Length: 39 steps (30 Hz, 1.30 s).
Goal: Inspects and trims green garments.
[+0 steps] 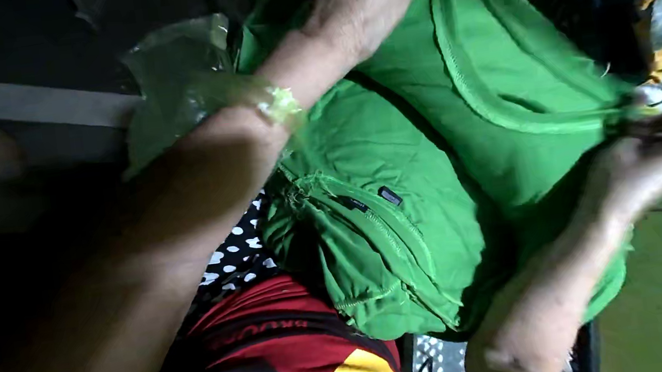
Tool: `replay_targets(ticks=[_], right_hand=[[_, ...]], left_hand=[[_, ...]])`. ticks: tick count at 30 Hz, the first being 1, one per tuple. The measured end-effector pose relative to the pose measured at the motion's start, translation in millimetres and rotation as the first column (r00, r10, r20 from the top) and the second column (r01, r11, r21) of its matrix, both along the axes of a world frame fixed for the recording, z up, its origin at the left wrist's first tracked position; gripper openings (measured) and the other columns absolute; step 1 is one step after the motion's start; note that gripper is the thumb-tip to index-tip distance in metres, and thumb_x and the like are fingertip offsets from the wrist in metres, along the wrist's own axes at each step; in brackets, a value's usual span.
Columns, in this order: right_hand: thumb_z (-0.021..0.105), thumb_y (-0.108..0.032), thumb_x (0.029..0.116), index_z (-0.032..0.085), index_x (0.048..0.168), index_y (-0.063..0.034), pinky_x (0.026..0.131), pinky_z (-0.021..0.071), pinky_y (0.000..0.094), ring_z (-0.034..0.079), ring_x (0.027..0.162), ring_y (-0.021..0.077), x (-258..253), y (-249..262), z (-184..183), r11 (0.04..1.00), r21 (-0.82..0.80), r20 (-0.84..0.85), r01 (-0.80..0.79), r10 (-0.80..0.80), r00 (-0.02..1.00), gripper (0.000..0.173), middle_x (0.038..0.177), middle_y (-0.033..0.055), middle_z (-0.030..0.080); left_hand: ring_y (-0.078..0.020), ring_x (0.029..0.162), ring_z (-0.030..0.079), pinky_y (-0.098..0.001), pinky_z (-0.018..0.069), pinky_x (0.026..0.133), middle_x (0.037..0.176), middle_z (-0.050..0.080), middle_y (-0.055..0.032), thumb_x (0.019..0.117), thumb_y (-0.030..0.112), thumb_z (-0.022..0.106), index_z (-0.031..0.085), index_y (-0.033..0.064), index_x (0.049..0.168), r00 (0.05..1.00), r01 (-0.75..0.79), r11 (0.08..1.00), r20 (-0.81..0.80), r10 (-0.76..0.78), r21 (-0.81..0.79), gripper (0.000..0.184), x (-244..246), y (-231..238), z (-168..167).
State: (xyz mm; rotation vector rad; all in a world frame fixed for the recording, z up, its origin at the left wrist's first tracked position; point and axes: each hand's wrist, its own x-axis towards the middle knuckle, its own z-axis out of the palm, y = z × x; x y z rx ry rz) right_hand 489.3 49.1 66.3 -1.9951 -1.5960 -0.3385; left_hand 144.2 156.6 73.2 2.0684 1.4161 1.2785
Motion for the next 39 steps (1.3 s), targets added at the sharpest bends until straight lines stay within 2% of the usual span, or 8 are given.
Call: replay_targets(ticks=[2,4,13,17,22,30,35,39], right_hand=[[0.045,-0.017,0.1077,0.053,0.131,0.0127,0.096,0.0430,0.0718,0.057,0.119,0.0564,-28,13,-10,0.916,-0.381,0.022,0.121,-0.122,0.992,0.039,0.127,0.0403,0.057],[0.042,-0.017,0.1085,0.058,0.130,0.0083,0.095,0.0407,0.0757,0.054,0.122,0.0585,-39,16,-5,0.878,-0.457,0.041,0.140,-0.137,0.990,0.037,0.129,0.0388,0.057],[0.053,-0.013,0.1020,0.059,0.126,0.0088,0.089,0.0515,0.0413,0.063,0.098,0.0247,-26,-26,20,0.958,-0.258,-0.177,-0.122,0.077,0.981,0.033,0.117,0.0268,0.064],[0.054,-0.017,0.1026,0.057,0.130,0.0082,0.089,0.0516,0.0402,0.063,0.100,0.0243,-35,-39,38,0.962,-0.258,-0.136,-0.086,0.052,0.989,0.037,0.121,0.0267,0.062],[0.053,-0.018,0.1049,0.053,0.131,0.0121,0.079,0.0514,0.0215,0.060,0.093,0.0067,-71,-56,45,0.945,0.018,-0.116,-0.327,0.327,0.938,0.040,0.117,0.0189,0.062],[0.068,-0.004,0.0927,0.064,0.108,0.0002,0.058,0.0486,0.0206,0.056,0.064,0.0053,-189,-36,-13,0.494,-0.292,-0.541,-0.819,0.621,0.567,0.016,0.085,0.0063,0.064],[0.075,-0.019,0.0903,0.069,0.104,0.0011,0.070,0.0532,0.0373,0.062,0.078,0.0196,-202,-28,-26,0.430,-0.385,-0.499,-0.817,0.647,0.576,0.025,0.095,0.0128,0.066],[0.065,-0.005,0.0920,0.069,0.096,0.0006,0.061,0.0470,0.0242,0.055,0.066,0.0104,-198,-23,-22,0.505,-0.275,-0.481,-0.818,0.665,0.572,0.008,0.084,0.0094,0.063]], left_hand=[[-0.0352,0.154,0.026,-0.0689,0.0082,0.120,0.163,0.039,-0.0092,0.1100,0.038,0.039,0.043,0.0212,0.157,0.928,0.175,0.961,-0.289,-0.234,-0.217,0.050,4,20,-37],[-0.0359,0.158,0.013,-0.0715,-0.0023,0.119,0.169,0.025,-0.0069,0.1113,0.044,0.028,0.029,0.0281,0.163,0.894,0.200,0.910,-0.313,-0.321,-0.362,0.055,2,30,-53],[-0.0372,0.145,0.041,-0.0496,0.0325,0.118,0.155,0.042,-0.0259,0.1012,0.021,0.060,0.065,0.0102,0.136,0.961,0.233,0.963,-0.121,-0.250,-0.136,0.037,-76,-34,-30],[-0.0129,0.095,0.066,-0.0271,0.0568,0.081,0.110,0.066,-0.0125,0.0965,0.025,0.066,0.073,0.0024,0.100,0.957,0.291,0.937,0.067,-0.283,-0.192,0.024,-95,-98,-57],[-0.0075,0.095,0.060,-0.0198,0.0493,0.080,0.104,0.066,-0.0045,0.0875,0.027,0.077,0.080,0.0124,0.105,0.892,0.449,0.878,0.149,-0.427,-0.165,0.023,-78,-132,-108],[-0.0014,0.101,0.067,-0.0178,0.0562,0.090,0.103,0.072,0.0046,0.0862,0.005,0.075,0.076,0.0069,0.086,0.744,0.502,0.845,0.590,-0.314,-0.183,0.002,-100,-139,-116],[0.0030,0.088,0.064,-0.0136,0.0549,0.081,0.097,0.068,0.0021,0.0947,0.009,0.068,0.071,0.0019,0.095,0.842,0.316,0.925,0.511,-0.170,-0.212,0.008,-84,-146,-106],[-0.0143,0.098,0.065,-0.0292,0.0532,0.087,0.109,0.068,-0.0117,0.0890,0.027,0.077,0.073,0.0029,0.104,0.970,0.043,0.997,0.242,-0.025,-0.070,0.029,-57,-140,-98]])
